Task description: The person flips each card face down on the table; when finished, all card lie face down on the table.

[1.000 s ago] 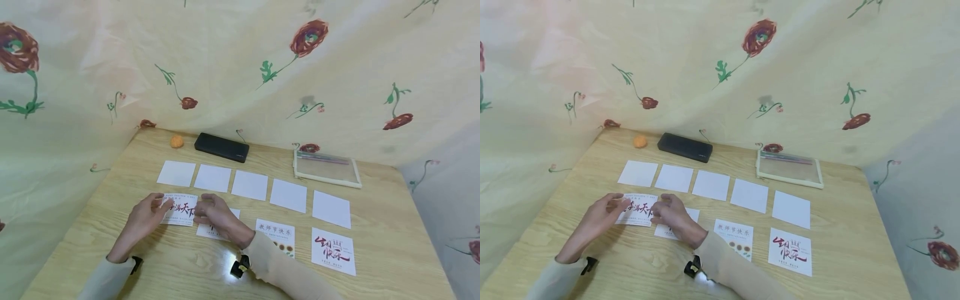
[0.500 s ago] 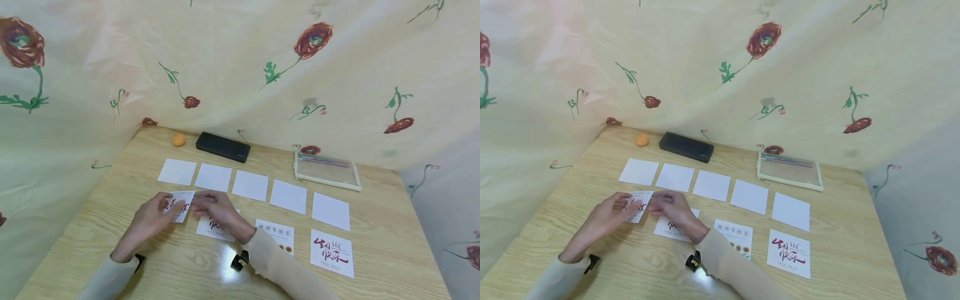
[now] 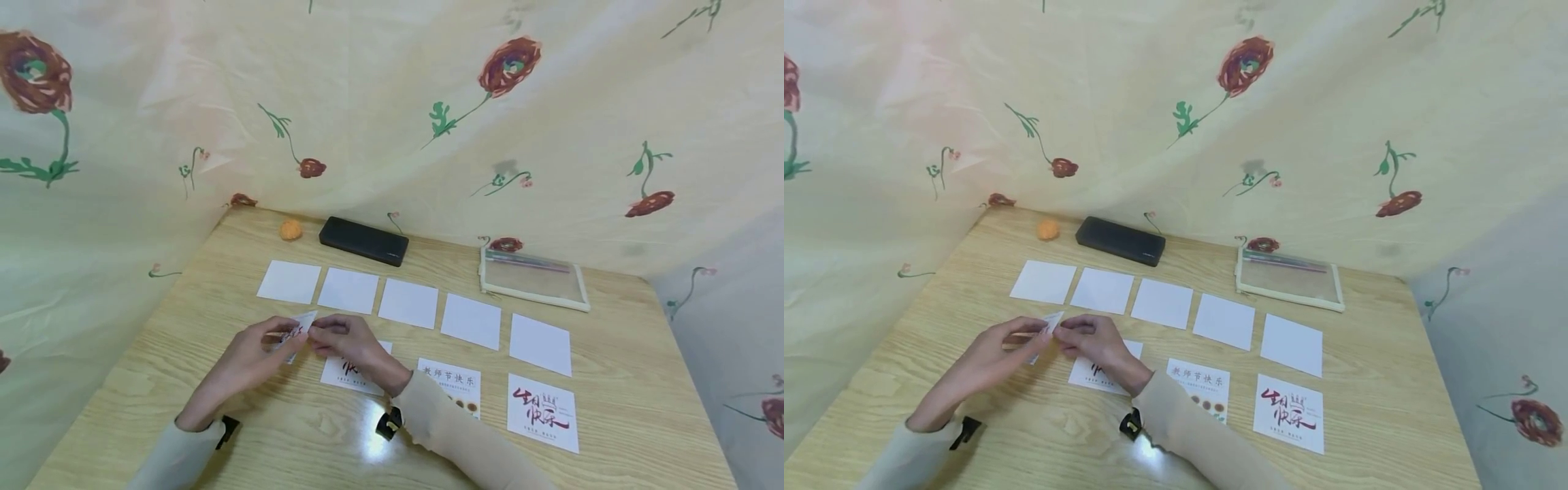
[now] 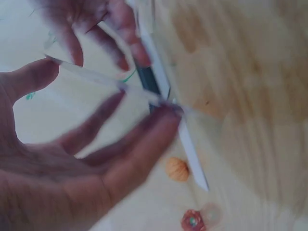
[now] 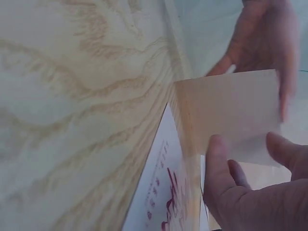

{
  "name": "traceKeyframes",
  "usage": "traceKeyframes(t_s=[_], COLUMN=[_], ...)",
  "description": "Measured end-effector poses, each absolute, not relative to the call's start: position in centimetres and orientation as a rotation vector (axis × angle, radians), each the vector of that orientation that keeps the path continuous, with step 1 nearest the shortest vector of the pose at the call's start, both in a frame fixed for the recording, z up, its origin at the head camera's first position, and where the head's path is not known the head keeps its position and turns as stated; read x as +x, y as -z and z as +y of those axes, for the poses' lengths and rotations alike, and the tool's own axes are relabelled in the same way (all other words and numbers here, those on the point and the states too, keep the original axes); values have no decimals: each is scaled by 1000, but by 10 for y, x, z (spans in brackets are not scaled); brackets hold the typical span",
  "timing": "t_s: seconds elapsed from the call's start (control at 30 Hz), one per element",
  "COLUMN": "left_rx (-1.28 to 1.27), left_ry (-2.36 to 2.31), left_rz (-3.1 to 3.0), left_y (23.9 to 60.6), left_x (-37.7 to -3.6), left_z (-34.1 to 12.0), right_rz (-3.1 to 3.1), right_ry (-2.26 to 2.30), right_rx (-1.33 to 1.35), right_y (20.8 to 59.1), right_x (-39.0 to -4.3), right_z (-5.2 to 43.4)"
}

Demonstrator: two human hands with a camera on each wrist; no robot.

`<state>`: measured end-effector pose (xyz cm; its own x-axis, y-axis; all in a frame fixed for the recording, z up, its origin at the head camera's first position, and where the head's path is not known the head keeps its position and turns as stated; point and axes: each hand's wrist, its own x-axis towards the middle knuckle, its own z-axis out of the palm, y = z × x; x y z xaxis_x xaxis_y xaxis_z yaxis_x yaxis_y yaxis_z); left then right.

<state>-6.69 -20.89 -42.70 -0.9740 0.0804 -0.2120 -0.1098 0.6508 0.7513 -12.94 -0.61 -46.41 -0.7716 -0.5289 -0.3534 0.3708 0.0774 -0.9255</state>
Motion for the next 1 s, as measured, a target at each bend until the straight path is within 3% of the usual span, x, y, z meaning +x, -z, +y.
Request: traceKeyframes(t_s=[0.53,1.0], left_rx=[159,-171], left_ry=[-1535,-1546], left_rz=[2802,2801], left_y=[418,415], left_x=[-65,-69], left_z=[-211,-233], right_rz=[1839,2034], right_ry=[1644,1691], right_rx=[-146,-112], right_y=[461,468], right_x=[-129,-142], right_z=[-12,-3])
